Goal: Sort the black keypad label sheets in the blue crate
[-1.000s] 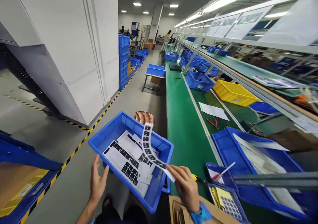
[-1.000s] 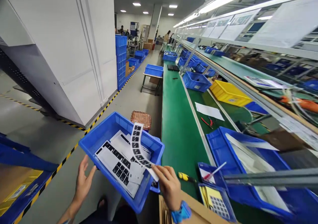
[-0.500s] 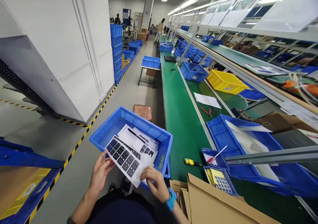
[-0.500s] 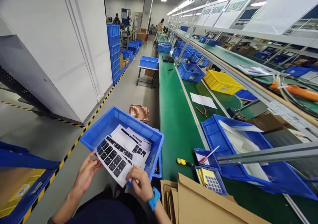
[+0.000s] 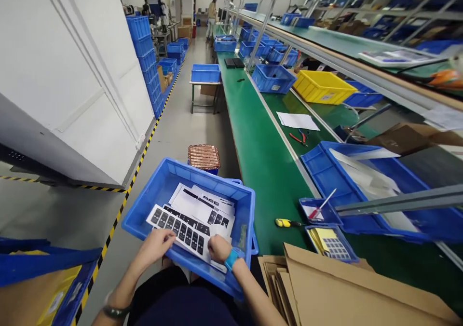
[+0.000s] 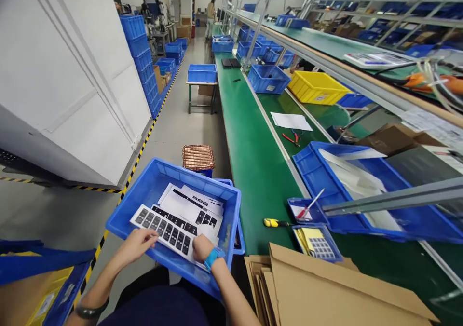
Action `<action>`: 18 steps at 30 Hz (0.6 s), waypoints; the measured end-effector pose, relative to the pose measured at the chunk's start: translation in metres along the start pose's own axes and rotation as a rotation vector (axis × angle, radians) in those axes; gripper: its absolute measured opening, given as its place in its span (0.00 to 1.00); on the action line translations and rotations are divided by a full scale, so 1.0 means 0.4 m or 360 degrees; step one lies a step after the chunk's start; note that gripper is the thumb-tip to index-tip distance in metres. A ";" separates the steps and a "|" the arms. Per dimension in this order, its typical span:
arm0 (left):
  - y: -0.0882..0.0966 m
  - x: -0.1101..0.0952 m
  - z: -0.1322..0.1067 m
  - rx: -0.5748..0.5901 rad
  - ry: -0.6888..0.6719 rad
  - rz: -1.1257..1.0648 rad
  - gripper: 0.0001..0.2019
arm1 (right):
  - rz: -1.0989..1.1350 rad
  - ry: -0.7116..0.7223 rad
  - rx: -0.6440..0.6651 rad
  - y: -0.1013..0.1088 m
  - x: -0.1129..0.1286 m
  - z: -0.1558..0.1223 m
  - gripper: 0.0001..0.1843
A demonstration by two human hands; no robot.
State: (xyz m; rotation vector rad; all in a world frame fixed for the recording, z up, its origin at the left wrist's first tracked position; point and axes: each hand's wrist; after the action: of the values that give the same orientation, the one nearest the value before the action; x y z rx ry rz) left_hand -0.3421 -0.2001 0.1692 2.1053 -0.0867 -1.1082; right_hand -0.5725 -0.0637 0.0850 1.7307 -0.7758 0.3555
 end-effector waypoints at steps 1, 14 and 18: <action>0.016 0.002 0.035 0.0042 -0.0040 0.0092 0.17 | -0.0026 -0.0068 -0.0048 -0.005 -0.003 -0.009 0.12; -0.124 0.080 0.457 0.0734 -0.0719 0.0762 0.19 | 0.0358 -0.0562 -0.0723 -0.054 0.217 -0.173 0.13; -0.127 0.081 0.467 0.0782 -0.0714 0.0743 0.20 | 0.0908 -0.0568 -0.0936 -0.101 0.309 -0.227 0.14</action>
State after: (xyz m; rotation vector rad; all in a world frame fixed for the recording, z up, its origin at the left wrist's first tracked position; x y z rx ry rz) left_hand -0.4725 -0.2840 0.0491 2.0329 -1.1017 -1.3270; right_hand -0.4410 -0.0120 0.1571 1.0048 -1.4751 0.1665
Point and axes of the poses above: each hand's wrist, its own z-axis towards the middle knuckle, its own y-axis out of the back of the hand, x = y × z, and after that the axes turned 5 degrees about -y, right-handed
